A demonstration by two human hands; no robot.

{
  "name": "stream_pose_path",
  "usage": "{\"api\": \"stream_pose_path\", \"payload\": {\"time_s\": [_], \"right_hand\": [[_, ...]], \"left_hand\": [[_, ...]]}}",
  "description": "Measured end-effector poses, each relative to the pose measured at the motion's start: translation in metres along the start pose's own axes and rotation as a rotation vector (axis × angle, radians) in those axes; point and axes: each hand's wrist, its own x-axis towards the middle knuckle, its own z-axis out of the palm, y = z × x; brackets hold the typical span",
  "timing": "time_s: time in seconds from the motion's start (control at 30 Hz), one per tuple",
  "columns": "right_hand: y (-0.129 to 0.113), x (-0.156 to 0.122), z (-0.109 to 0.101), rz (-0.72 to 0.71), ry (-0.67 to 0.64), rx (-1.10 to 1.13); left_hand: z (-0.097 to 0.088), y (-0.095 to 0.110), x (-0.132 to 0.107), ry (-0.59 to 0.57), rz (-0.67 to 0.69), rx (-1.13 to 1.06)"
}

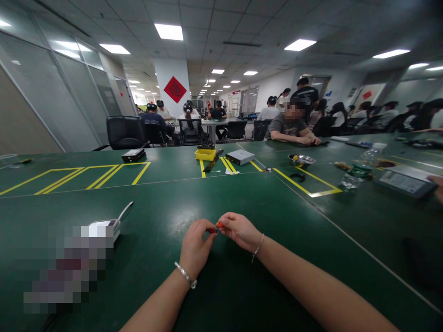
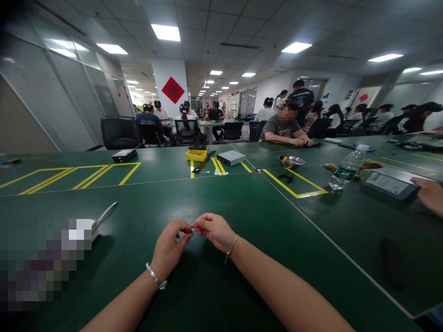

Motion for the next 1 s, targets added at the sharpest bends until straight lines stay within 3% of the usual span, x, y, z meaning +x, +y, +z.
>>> {"api": "stream_pose_path", "payload": {"time_s": [0.1, 0.27, 0.63, 0.83, 1.0], "right_hand": [[-0.001, -0.002, 0.003, 0.007, 0.021, 0.002], [-0.003, -0.008, 0.013, 0.048, 0.017, 0.008], [0.015, -0.007, 0.024, -0.046, 0.187, -0.032], [0.025, -0.009, 0.028, -0.104, 0.269, -0.165], [0.021, -0.014, 0.030, -0.111, 0.259, -0.300]], "left_hand": [[-0.001, 0.001, 0.000, 0.026, 0.003, 0.019], [0.002, 0.001, 0.000, 0.110, -0.146, 0.044], [0.005, 0.001, -0.001, 0.123, -0.150, 0.013], [0.005, -0.002, 0.000, 0.163, -0.199, 0.008], [0.003, 0.000, 0.000, 0.178, -0.224, 0.022]]}}
